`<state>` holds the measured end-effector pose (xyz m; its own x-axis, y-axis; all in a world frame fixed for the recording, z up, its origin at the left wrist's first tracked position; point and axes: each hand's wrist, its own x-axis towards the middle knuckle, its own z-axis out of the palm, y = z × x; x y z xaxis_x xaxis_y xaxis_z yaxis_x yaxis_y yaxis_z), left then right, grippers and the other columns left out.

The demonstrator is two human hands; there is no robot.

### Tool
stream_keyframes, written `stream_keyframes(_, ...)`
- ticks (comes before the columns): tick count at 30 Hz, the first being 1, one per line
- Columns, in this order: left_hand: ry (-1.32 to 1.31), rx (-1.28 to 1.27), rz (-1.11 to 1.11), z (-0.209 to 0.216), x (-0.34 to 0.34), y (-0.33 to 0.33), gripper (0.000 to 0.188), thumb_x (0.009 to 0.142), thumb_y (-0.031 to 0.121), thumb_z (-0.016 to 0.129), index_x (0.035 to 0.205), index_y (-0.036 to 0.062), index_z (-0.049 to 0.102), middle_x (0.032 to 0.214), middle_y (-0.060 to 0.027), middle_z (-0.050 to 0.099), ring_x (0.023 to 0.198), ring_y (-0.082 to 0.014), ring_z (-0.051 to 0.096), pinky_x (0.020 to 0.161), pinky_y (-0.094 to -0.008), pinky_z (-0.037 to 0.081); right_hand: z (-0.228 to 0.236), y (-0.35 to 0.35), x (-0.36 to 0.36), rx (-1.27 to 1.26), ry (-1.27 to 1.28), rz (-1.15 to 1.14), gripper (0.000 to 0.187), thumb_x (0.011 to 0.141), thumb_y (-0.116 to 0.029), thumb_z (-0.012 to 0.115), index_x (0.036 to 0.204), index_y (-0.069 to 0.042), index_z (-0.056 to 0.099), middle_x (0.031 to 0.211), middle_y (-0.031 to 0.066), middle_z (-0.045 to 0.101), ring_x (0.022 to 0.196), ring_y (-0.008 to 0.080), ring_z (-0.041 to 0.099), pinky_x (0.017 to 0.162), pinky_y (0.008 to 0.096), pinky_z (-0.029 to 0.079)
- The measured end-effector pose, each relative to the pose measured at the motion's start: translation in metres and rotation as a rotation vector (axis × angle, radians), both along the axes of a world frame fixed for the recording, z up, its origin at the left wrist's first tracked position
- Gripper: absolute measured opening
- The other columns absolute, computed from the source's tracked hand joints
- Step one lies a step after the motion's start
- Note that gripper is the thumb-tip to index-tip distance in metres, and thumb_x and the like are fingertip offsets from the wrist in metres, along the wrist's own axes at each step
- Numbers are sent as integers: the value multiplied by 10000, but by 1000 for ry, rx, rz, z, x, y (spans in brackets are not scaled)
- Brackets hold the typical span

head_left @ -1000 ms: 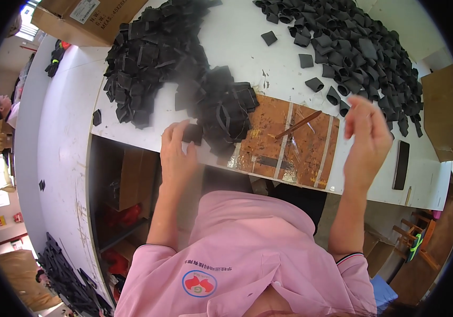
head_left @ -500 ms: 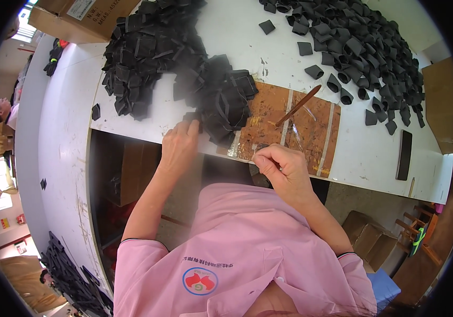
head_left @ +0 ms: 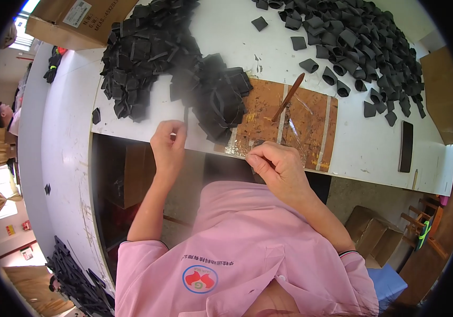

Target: Trimming small black rubber or plastic material pieces using a knife on a wooden board at a workstation.

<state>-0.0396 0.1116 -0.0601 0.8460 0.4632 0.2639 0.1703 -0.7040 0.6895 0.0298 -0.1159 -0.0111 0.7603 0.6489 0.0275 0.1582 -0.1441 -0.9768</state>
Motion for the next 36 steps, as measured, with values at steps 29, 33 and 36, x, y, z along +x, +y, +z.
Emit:
stream_keyframes(29, -148, -1100, -225, 48, 10, -110, 33, 744, -56, 569, 753, -30, 587, 746, -56, 605, 667, -101, 571, 615, -209, 468, 9, -17, 1, 124, -271, -149, 263, 652, -31, 684, 890, 8, 581, 899, 123, 598, 690, 234, 608, 545, 275, 497)
stream_keyframes(33, -127, -848, -401, 48, 9, -100, 84, 760, 11, 625, 819, -33, 584, 728, -46, 556, 635, -106, 551, 580, -208, 469, 11, -17, 4, 124, -530, -162, 214, 632, 5, 669, 831, -5, 593, 863, 112, 589, 672, 221, 607, 536, 275, 492)
stream_keyframes(36, -67, -842, -304, 54, 14, -106, 84, 772, -3, 607, 834, -44, 568, 728, -49, 568, 596, -91, 549, 554, -196, 475, 10, -14, 3, 113, -524, -218, 192, 622, 19, 651, 804, -13, 598, 792, 95, 556, 597, 218, 575, 506, 299, 470)
